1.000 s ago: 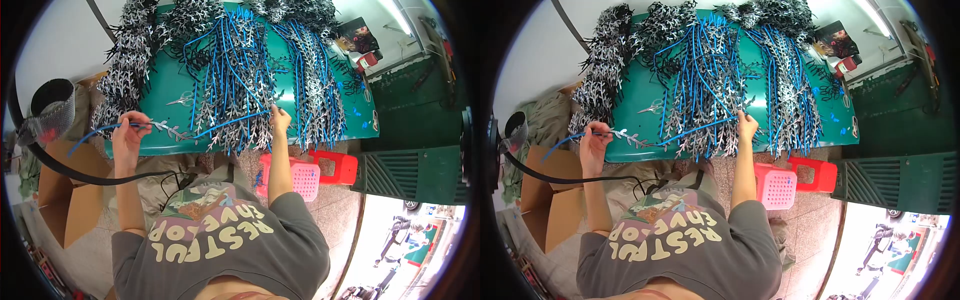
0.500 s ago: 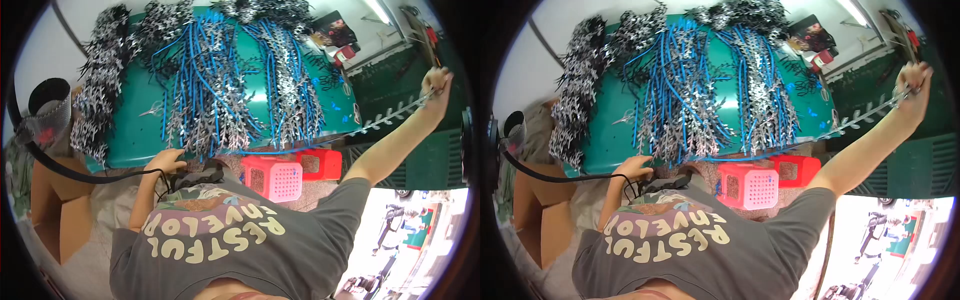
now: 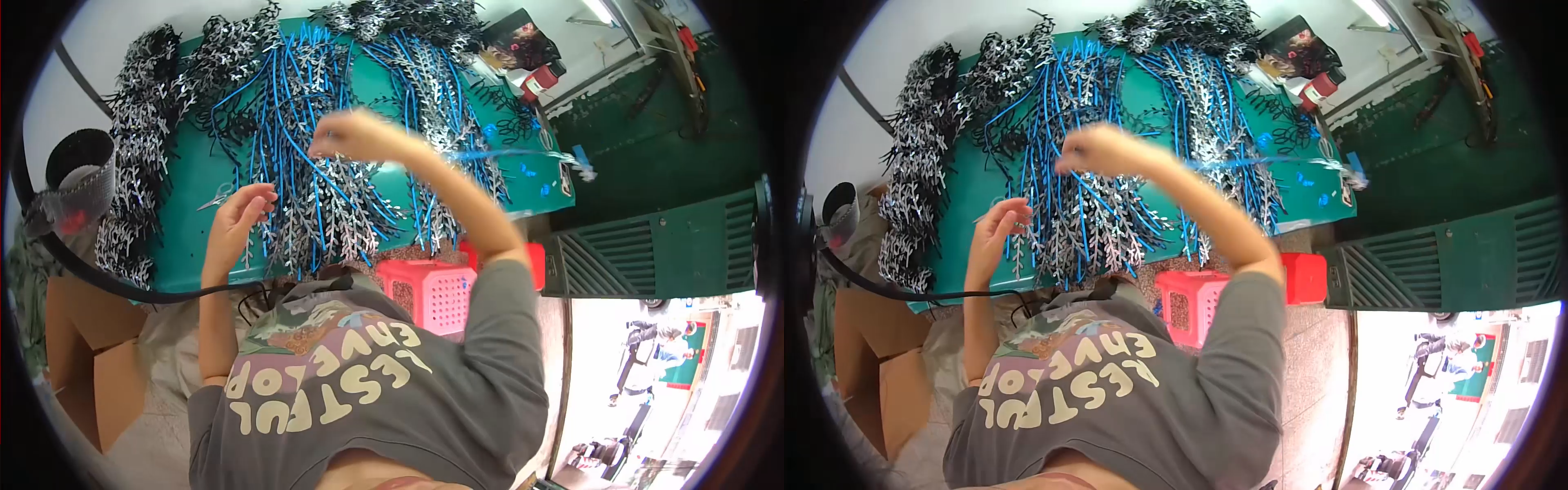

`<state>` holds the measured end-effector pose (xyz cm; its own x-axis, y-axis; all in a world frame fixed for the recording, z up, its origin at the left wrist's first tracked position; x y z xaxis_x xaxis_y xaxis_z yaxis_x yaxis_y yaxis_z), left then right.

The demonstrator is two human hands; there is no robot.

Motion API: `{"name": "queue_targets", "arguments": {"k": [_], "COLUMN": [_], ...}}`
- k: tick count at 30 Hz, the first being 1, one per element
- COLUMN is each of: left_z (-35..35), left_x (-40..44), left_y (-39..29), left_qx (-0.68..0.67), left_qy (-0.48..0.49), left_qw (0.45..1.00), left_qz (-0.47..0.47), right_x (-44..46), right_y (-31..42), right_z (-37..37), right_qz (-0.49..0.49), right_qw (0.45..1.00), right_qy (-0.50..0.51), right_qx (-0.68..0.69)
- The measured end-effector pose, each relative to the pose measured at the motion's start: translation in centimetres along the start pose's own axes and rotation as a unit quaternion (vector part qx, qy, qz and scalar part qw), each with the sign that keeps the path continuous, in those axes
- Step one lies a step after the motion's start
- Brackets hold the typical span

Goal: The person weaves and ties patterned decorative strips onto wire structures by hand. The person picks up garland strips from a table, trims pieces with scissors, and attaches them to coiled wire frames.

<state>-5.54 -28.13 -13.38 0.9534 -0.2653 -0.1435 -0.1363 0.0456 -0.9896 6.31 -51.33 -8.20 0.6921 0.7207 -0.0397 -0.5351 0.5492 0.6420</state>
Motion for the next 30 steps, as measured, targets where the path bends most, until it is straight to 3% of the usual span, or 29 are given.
{"name": "queue_targets", "arguments": {"k": [1, 2, 4, 7, 13, 16, 22, 25, 30], "left_z": [-0.5, -0.8, -1.3, -2.4, -2.2, -2.0, -3.9, -4.4, -4.8], "left_x": [0.4, 0.7, 0.9, 0.9, -0.8, -1.6, -1.5, -2.6, -2.8], "left_y": [1.1, 2.3, 6.8, 11.4, 13.5, 13.1, 10.7, 12.0, 12.1], "left_qx": [-0.030, -0.060, -0.117, -0.054, -0.041, -0.070, -0.167, -0.142, -0.044], "left_qy": [-0.012, -0.026, -0.010, -0.029, -0.041, -0.080, -0.109, -0.155, -0.141], "left_qw": [0.999, 0.995, 0.979, 0.974, 0.981, 0.974, 0.958, 0.966, 0.985], "left_qz": [0.040, 0.080, 0.166, 0.220, 0.187, 0.201, 0.205, 0.149, 0.088], "right_x": [-0.6, -0.7, -1.5, -2.2, -3.3, -4.0, -5.8, -6.2, -6.2], "right_y": [0.5, -2.0, -2.4, -4.0, -1.8, 0.4, 1.7, 2.5, 3.4], "right_z": [-3.4, -8.2, -13.7, -18.2, -19.0, -17.2, -20.3, -22.1, -21.9], "right_qz": [-0.073, -0.010, -0.007, 0.027, -0.021, 0.107, -0.023, -0.080, -0.121], "right_qw": [0.996, 1.000, 0.999, 0.999, 0.998, 0.940, 0.946, 0.933, 0.936], "right_qy": [0.040, 0.022, 0.011, -0.015, -0.007, -0.319, -0.317, -0.345, -0.330], "right_qx": [0.027, -0.016, -0.046, 0.029, 0.063, -0.054, 0.057, 0.060, 0.032]}}
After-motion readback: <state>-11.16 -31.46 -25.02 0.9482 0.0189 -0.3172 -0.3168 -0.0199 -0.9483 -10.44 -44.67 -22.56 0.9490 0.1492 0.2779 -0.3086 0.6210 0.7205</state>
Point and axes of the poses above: each hand's wrist, its own x-axis towards the middle knuckle, its own z-axis out of the back of the hand, y = z × x, the point moved 1 cm from there along x, towards the middle knuckle, and after that the axes turned 2 degrees about z, right-handed, at the moved point
